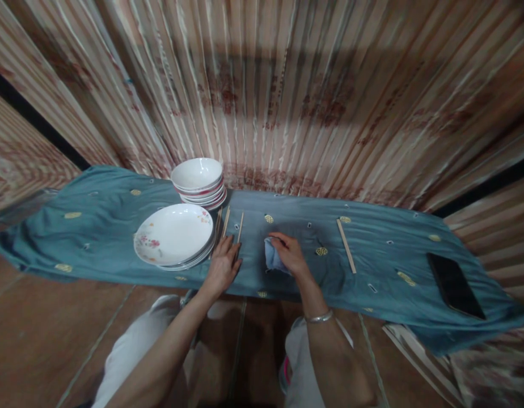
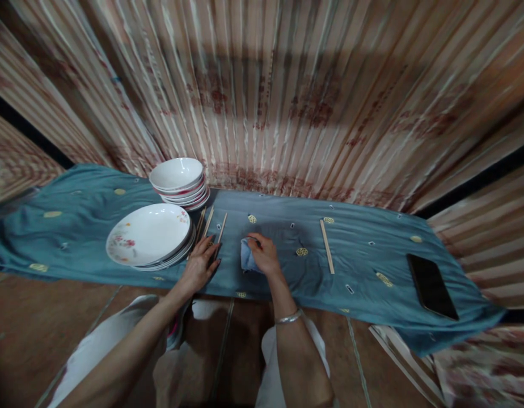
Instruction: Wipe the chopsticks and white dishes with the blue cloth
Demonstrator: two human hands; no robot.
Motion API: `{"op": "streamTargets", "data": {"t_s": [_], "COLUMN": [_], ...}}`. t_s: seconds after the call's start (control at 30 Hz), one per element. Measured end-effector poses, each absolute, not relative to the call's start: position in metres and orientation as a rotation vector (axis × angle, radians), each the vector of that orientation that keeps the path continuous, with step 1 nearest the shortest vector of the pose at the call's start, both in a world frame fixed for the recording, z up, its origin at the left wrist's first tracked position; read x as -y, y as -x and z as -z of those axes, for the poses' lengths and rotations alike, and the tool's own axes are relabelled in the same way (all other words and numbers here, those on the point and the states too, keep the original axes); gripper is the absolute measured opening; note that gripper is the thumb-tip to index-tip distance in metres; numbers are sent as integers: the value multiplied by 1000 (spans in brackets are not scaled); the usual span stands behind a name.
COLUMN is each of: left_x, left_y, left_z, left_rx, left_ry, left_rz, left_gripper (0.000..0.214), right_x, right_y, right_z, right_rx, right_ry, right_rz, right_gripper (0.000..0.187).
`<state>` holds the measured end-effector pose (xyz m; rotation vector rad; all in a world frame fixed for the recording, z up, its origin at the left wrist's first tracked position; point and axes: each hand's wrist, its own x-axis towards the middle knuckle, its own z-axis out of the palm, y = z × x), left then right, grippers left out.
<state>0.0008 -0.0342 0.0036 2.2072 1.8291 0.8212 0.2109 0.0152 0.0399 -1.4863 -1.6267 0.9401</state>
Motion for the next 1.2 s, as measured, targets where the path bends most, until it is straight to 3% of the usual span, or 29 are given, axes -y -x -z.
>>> {"op": "streamTargets", "data": {"t_s": [0.47,0.67,1.2], "left_x": [35,42,38], "left_y": [-3,-3,-3], "left_z": [-5,-10,-16], "left_rx": [-1814,-1868,-1852], "left_ry": [-2213,-2234,-2235], "left_rz": [-884,-665,-612], "left_gripper": [41,42,45], "right_x": [-15,-19,-23], "right_y": [-207,-202,-205], "right_z": [-44,-38,-35], "right_rx": [1571,1549,1492], "right_ry": [1407,1340,1302], "right_rz": [-1044,-1056,-1055], "right_gripper": [30,26,23]}}
